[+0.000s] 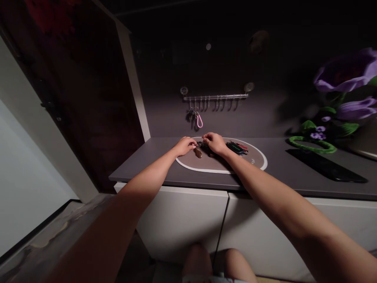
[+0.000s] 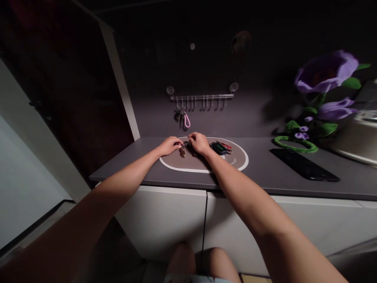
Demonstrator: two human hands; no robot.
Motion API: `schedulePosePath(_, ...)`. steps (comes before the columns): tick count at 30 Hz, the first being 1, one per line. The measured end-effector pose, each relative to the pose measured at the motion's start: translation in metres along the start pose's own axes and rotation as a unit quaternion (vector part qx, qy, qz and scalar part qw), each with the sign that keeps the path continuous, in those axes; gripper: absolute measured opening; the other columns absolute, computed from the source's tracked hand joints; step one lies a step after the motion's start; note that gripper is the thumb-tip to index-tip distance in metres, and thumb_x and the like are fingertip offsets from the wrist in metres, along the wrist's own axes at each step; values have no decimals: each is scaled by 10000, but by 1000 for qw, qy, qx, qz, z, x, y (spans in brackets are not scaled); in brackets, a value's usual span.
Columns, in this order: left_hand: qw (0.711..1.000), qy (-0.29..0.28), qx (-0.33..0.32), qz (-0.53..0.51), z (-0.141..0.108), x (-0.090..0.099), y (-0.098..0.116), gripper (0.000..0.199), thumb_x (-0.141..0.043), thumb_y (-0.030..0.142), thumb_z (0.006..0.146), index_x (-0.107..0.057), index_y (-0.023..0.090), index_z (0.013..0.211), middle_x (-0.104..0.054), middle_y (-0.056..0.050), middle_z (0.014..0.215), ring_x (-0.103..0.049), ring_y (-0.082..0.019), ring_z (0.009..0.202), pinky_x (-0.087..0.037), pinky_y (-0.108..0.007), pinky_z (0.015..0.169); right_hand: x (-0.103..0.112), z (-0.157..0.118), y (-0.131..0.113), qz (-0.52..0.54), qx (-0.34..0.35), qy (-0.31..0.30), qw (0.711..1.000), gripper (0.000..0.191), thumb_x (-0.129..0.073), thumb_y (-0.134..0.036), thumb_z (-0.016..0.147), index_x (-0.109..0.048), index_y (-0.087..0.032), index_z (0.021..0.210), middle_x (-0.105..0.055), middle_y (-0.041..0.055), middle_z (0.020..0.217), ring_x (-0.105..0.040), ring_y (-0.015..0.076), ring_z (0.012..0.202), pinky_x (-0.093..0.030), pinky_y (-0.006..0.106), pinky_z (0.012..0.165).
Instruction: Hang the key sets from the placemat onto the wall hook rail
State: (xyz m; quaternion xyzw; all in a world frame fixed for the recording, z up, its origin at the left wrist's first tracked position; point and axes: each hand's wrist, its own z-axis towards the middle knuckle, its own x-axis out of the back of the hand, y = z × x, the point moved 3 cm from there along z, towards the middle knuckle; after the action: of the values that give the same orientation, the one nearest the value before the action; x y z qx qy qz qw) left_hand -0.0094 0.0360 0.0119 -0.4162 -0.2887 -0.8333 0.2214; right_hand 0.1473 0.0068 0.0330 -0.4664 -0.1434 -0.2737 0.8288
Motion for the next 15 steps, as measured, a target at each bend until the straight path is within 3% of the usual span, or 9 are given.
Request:
schedulePosePath(8,1000,-4,13,16,2,-2,-4,133,-533,193,743,-650,161,796,-647,-33,821,-542,-149,818,-377,-287,833,-5,0,1,-79,22,-26,996,131,-567,-96,704,-656,-177,757,-659,38,747,-580,157,739,-406,271,781)
schedulePosePath(15,999,-3,11,48,2,-1,-4,155,-496,193,777,-644,151,800,-639,-53,861,-528,-163,846,-374,-287,831,-3,0,0,-46,21,-14,999,118,-587,-76,687,-652,-172,712,-652,37,736,-579,156,760,-394,268,804)
